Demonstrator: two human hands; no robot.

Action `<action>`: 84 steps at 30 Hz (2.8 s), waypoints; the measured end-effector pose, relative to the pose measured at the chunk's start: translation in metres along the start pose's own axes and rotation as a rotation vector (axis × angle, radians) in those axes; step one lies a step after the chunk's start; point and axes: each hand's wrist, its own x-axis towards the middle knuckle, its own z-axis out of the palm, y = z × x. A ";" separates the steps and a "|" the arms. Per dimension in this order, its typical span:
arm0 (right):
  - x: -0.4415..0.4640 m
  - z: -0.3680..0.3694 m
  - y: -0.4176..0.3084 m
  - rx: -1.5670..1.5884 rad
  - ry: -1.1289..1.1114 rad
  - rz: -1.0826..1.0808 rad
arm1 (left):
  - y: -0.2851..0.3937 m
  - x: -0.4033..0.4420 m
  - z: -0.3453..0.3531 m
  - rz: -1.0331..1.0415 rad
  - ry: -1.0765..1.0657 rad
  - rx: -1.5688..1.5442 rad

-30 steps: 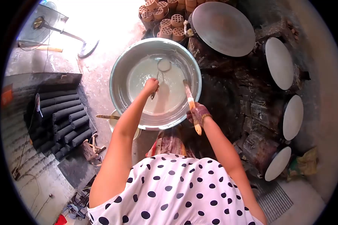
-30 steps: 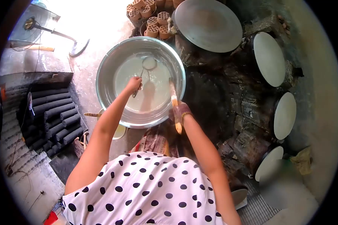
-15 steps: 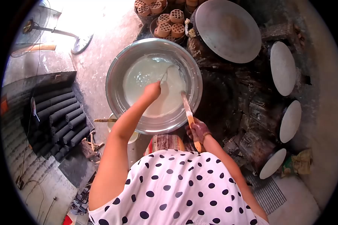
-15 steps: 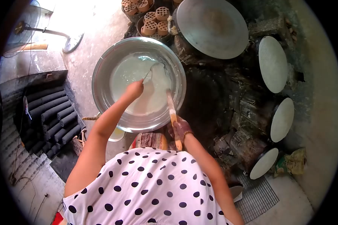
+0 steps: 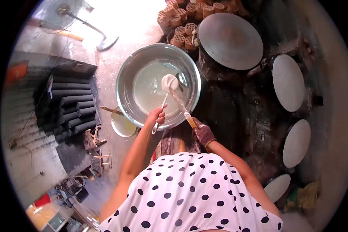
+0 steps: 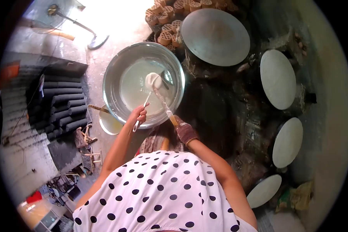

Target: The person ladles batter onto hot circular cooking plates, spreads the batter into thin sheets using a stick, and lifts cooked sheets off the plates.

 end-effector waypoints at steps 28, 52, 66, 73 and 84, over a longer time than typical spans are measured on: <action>-0.017 -0.096 -0.131 -0.862 0.421 -0.916 | 0.078 -0.087 0.068 0.400 0.009 -0.287; -0.033 -0.391 -0.118 -0.877 1.017 -0.480 | 0.157 0.154 0.432 0.076 -0.298 0.405; 0.066 -0.346 -0.087 -0.154 1.095 -0.418 | 0.150 0.221 0.439 0.842 0.198 1.489; 0.111 -0.337 -0.145 0.019 0.886 -0.322 | 0.180 0.143 0.371 1.086 0.634 1.480; 0.144 -0.321 -0.166 0.322 0.707 -0.351 | 0.066 0.020 0.143 0.625 0.526 0.455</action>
